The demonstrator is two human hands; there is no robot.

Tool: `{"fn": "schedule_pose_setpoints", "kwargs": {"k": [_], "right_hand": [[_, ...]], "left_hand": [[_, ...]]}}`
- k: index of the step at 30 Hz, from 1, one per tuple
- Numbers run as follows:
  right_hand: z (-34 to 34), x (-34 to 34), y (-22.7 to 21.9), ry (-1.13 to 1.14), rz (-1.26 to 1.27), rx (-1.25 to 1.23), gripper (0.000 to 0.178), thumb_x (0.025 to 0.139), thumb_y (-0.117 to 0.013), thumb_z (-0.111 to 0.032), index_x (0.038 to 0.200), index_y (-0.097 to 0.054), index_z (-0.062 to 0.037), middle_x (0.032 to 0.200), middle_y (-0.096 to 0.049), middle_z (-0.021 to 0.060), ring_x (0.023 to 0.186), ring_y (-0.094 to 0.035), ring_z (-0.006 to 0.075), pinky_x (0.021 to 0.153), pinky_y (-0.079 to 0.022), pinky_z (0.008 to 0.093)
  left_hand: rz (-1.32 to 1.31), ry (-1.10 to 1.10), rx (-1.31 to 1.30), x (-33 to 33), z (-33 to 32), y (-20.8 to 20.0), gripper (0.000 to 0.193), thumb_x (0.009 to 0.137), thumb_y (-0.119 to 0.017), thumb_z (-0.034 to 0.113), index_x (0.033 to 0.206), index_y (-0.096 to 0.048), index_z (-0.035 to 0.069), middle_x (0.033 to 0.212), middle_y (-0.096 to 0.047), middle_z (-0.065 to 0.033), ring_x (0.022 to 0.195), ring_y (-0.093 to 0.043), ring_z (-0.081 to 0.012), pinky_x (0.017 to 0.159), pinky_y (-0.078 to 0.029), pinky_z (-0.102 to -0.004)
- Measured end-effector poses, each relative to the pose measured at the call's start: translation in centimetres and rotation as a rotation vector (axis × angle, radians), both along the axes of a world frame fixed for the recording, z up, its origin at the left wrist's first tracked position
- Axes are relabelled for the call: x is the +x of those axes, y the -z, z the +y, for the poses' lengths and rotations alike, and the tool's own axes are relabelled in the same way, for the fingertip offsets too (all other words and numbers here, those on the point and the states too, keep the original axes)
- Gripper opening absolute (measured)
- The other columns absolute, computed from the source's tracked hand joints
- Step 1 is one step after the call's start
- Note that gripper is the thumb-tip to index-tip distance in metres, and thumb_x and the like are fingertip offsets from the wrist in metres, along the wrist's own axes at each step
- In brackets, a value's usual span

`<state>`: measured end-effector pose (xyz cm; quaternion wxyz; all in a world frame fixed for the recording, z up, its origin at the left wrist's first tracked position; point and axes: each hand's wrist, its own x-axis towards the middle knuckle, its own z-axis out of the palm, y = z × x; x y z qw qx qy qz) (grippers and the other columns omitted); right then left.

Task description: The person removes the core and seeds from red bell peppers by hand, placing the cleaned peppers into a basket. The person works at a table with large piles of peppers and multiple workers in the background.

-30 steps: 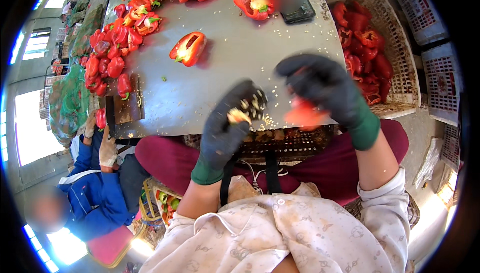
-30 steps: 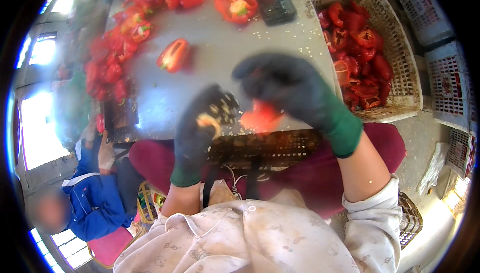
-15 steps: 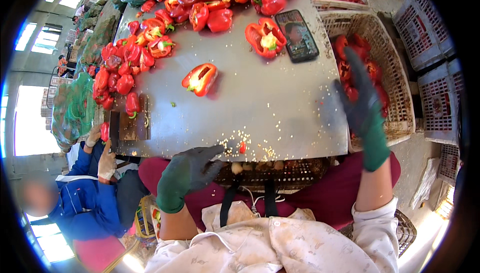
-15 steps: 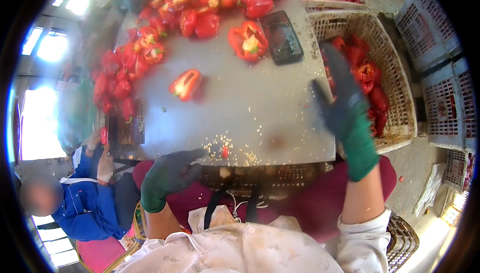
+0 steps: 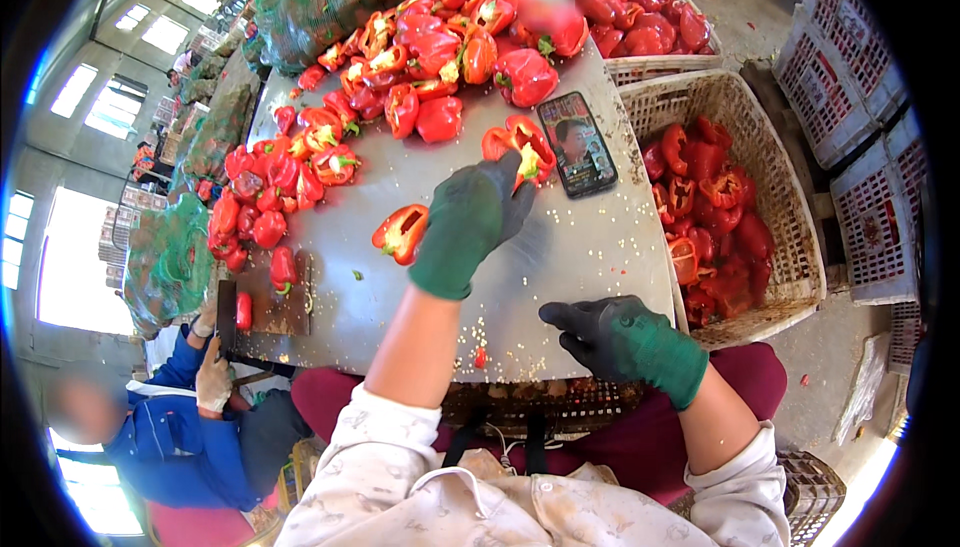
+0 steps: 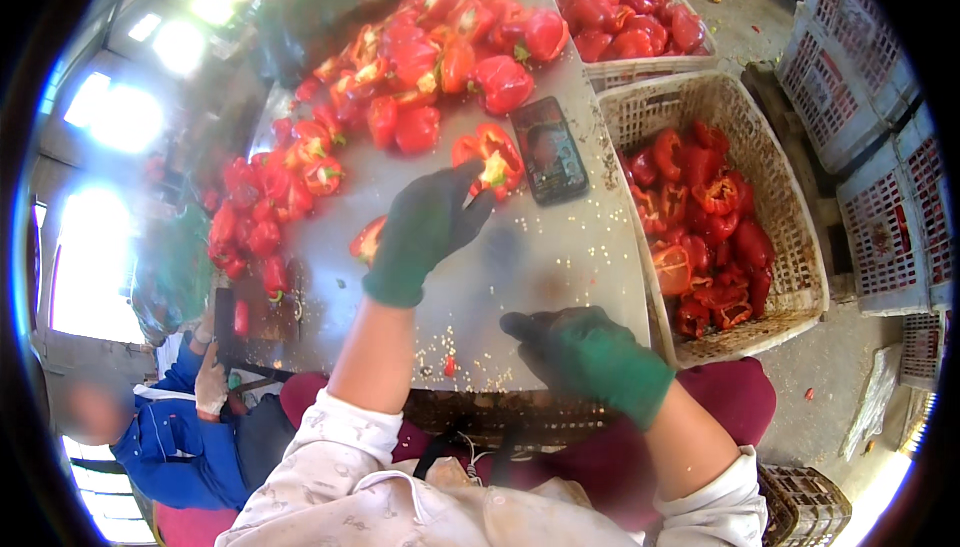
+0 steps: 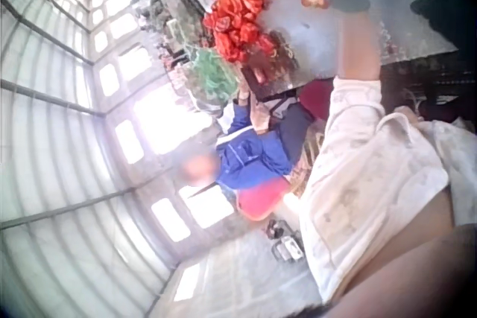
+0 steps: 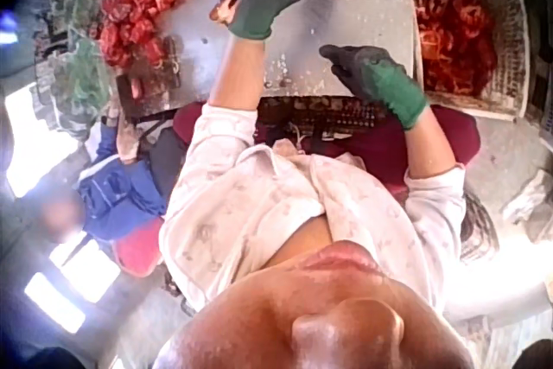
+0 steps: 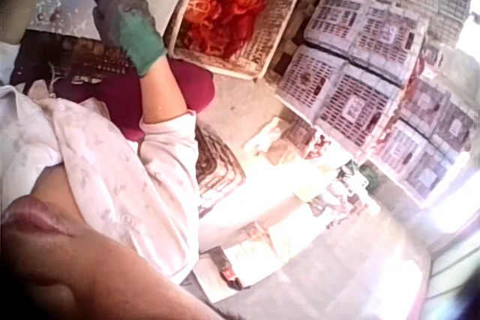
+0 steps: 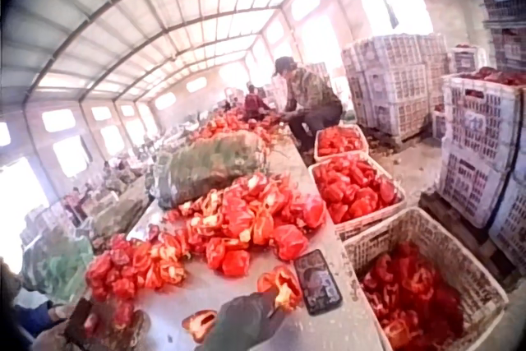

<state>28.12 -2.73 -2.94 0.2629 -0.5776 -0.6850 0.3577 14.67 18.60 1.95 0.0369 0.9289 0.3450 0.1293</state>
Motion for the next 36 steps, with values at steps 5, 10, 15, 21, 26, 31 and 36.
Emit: {"fn": "schedule_pose_setpoints", "kwargs": {"k": [5,10,15,21,26,31,36], "right_hand": [[0.5,0.2,-1.6,-0.110,-0.146,0.091,0.040,0.091,-0.062,-0.015,0.130,-0.059,-0.0123,0.103,-0.071,0.0189,0.088,-0.069,0.0401,0.078,-0.057,0.0465],[1.7,-0.7,-0.7,0.108,-0.083,0.197,0.055,0.089,-0.064,-0.017,0.142,-0.049,-0.0127,0.126,-0.064,0.0205,0.105,-0.066,0.0395,0.086,-0.056,0.0461],[3.0,0.2,-3.3,0.221,-0.030,0.514,0.092,0.076,-0.081,-0.023,0.150,-0.032,0.0018,0.148,-0.040,0.0291,0.139,-0.039,0.0464,0.114,-0.037,0.0498],[2.3,-2.4,-0.9,-0.082,0.369,0.266,0.111,0.063,-0.091,-0.010,0.153,-0.027,-0.0008,0.145,-0.043,0.0168,0.132,-0.047,0.0290,0.114,-0.038,0.0380],[2.5,-4.3,-0.3,-0.045,0.317,0.344,0.100,0.068,-0.091,-0.038,0.147,-0.040,-0.0055,0.132,-0.056,0.0227,0.122,-0.055,0.0396,0.104,-0.047,0.0464],[2.3,-4.6,-2.3,-0.046,0.184,0.334,0.094,0.069,-0.089,-0.040,0.145,-0.045,-0.0064,0.134,-0.056,0.0206,0.123,-0.055,0.0381,0.105,-0.047,0.0453],[2.0,-5.4,0.2,-0.014,0.324,0.311,0.086,0.069,-0.089,-0.031,0.141,-0.049,-0.0062,0.133,-0.056,0.0192,0.122,-0.056,0.0356,0.105,-0.047,0.0429]], "left_hand": [[0.151,-0.088,-0.025,3.1,3.7,4.3,0.044,0.084,-0.070,0.037,0.121,-0.063,0.014,0.107,-0.069,-0.0196,0.095,-0.067,-0.0398,0.080,-0.054,-0.0489],[0.022,-0.058,-0.473,0.5,4.5,5.2,0.064,0.075,-0.078,0.045,0.129,-0.061,0.017,0.121,-0.066,-0.0203,0.109,-0.065,-0.0369,0.094,-0.051,-0.0438],[-0.606,0.067,-1.451,-4.3,-4.0,2.6,0.056,0.089,-0.074,0.023,0.137,-0.054,0.002,0.121,-0.065,-0.0053,0.104,-0.061,-0.0134,0.092,-0.051,-0.0314],[-1.151,0.125,-1.782,-8.6,-14.4,3.5,0.069,0.087,-0.077,0.047,0.133,-0.052,0.001,0.112,-0.063,-0.0035,0.098,-0.061,-0.0135,0.087,-0.051,-0.0287],[-1.301,0.084,-1.711,-9.4,-15.7,3.3,0.052,0.093,-0.071,0.040,0.124,-0.055,0.001,0.104,-0.062,-0.0031,0.090,-0.059,-0.0123,0.084,-0.050,-0.0269],[-1.383,-0.016,-1.756,-9.7,-16.5,2.0,0.047,0.097,-0.067,0.031,0.130,-0.055,0.000,0.111,-0.065,-0.0059,0.100,-0.064,-0.0147,0.090,-0.052,-0.0300],[-1.241,-0.143,-1.635,-10.0,-16.7,1.0,0.039,0.096,-0.065,0.020,0.127,-0.059,-0.002,0.112,-0.067,-0.0063,0.097,-0.065,-0.0139,0.085,-0.054,-0.0289]]}}
